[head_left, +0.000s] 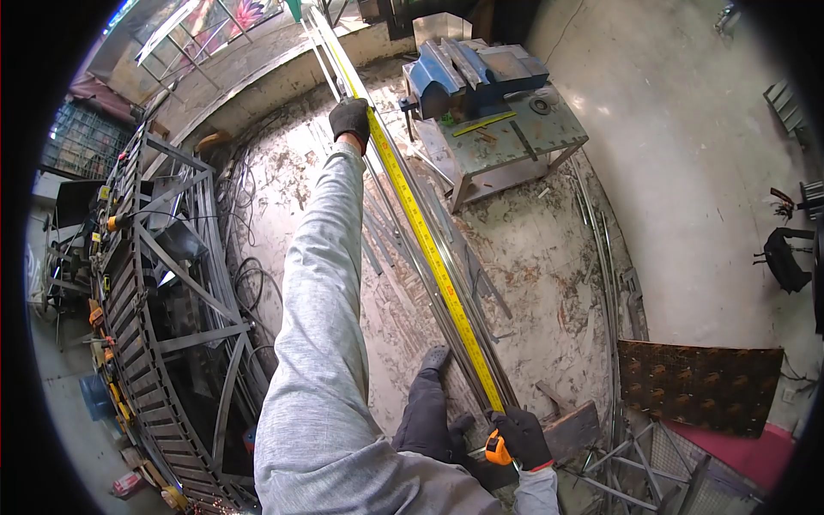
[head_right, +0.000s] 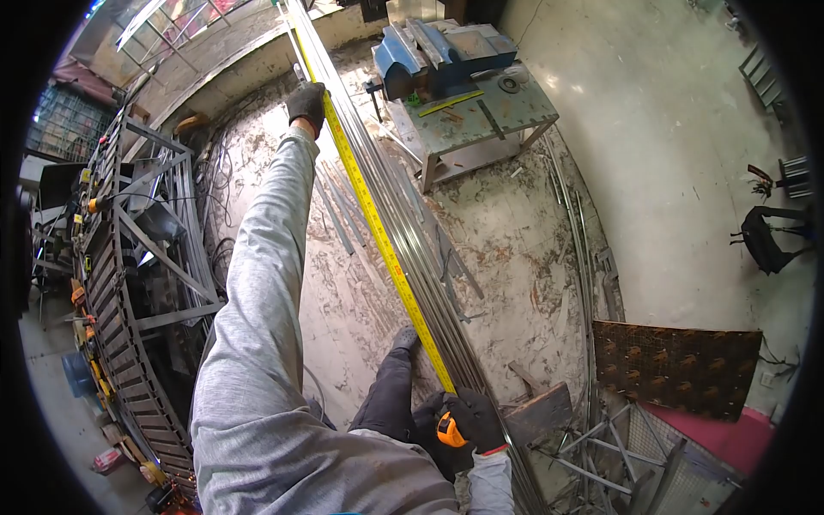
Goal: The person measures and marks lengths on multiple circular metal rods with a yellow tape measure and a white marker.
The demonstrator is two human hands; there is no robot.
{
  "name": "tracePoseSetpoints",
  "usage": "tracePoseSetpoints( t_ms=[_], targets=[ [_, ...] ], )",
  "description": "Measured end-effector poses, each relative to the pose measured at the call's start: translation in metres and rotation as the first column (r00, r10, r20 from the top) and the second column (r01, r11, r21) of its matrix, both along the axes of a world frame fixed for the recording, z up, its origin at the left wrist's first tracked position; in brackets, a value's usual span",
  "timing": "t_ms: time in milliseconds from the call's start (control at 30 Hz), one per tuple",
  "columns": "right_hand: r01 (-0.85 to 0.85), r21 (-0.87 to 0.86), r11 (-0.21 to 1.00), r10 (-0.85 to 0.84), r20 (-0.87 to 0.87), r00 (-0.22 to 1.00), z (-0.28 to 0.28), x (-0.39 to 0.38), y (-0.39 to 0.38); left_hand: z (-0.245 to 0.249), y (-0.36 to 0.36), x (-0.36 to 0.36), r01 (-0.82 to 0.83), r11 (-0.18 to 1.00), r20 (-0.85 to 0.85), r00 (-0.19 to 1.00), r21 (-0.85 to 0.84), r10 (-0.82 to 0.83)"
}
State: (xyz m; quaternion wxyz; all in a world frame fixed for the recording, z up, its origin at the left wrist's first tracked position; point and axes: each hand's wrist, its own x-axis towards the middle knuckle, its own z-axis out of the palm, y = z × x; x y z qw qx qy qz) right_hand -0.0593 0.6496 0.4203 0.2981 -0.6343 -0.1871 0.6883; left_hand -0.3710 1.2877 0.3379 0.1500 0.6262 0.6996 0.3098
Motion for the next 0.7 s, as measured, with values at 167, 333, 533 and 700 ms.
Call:
tracePoseSetpoints(
  t_ms=[167, 333, 533, 700],
  targets=[
    [-0.036, 0.011, 0.999, 0.035, 0.021, 0.999, -0.005, 0.002, 0.0, 0.006, 0.003, 0.006, -0.081, 0.996, 0.226, 0.97, -0.046, 0.089],
    [-0.044, 0.032, 0.998, 0.043, 0.027, 0.999, -0.003, 0.002, 0.004, -0.008, 0.013, -0.002, -0.025, 0.996, 0.218, 0.976, 0.082, 0.006],
    [-0.038, 0.013, 0.999, 0.038, 0.033, 0.999, 0.001, 0.002, 0.004, 0.007, 0.0, 0.004, -0.06, 0.998, 0.281, 0.957, -0.026, 0.065],
    [-0.019, -0.002, 1.0, 0.019, 0.005, 1.0, -0.003, 0.003, -0.001, 0.003, -0.003, 0.001, -0.053, 0.998, 0.238, 0.97, -0.034, 0.06]
  ],
)
